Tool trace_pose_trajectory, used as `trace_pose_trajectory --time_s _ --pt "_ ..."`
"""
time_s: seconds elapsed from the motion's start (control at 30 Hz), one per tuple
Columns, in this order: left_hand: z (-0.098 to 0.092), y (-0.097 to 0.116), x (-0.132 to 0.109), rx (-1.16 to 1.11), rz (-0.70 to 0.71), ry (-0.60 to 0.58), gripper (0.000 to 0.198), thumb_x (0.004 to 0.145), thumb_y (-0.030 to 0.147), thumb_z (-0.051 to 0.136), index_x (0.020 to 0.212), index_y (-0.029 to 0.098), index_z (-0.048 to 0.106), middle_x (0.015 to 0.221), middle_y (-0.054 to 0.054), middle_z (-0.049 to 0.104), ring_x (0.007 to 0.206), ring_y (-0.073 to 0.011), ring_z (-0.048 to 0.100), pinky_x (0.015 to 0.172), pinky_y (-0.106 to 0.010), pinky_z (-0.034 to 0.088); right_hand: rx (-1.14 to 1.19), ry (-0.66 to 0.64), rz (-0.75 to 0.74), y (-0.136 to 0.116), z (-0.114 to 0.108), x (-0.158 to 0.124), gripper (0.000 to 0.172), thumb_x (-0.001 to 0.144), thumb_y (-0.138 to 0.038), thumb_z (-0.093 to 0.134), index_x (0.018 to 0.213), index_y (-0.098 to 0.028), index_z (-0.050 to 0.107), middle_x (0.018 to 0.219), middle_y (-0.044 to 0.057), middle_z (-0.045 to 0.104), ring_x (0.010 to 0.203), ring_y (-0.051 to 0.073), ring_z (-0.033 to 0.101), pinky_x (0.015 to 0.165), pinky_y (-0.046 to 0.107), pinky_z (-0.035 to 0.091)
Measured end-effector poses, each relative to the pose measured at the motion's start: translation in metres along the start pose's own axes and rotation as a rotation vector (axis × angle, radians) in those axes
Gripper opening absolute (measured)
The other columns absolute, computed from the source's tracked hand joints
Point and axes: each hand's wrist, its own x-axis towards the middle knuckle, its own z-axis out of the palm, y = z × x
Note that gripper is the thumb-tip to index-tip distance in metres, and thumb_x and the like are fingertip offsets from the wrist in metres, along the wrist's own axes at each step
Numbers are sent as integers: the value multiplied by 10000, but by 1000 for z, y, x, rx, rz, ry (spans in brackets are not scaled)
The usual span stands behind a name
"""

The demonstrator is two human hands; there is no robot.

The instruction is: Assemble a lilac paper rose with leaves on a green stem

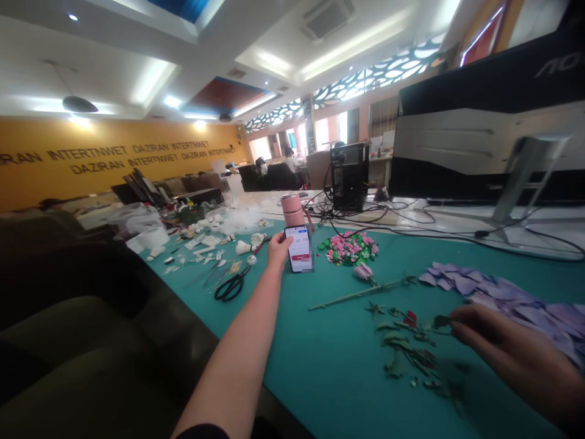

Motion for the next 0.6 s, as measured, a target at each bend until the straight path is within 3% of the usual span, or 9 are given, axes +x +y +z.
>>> trace_pose_trajectory --time_s 0.33,0.53,0.6 --pt "1 3 -4 -2 -8 2 291 676 271 709 928 131 675 878 -80 722 790 -205 659 761 -340 525 -12 -25 1 2 -3 0 311 788 -565 588 940 -323 709 1001 57 755 867 278 723 696 323 576" --pt "1 22 -10 93 51 206 259 763 254 600 997 145 612 928 -67 673 868 -177 634 823 -311 494 -34 -4 -21 -7 -2 -2 315 822 -564 560 965 -314 687 985 41 750 831 242 713 677 318 564" --pt "10 32 -18 122 86 204 237 809 273 547 1013 160 592 934 -50 655 887 -163 621 819 -282 484 -34 62 -60 -15 -1 -5 298 829 -543 562 938 -296 687 925 38 751 777 231 706 642 318 552"
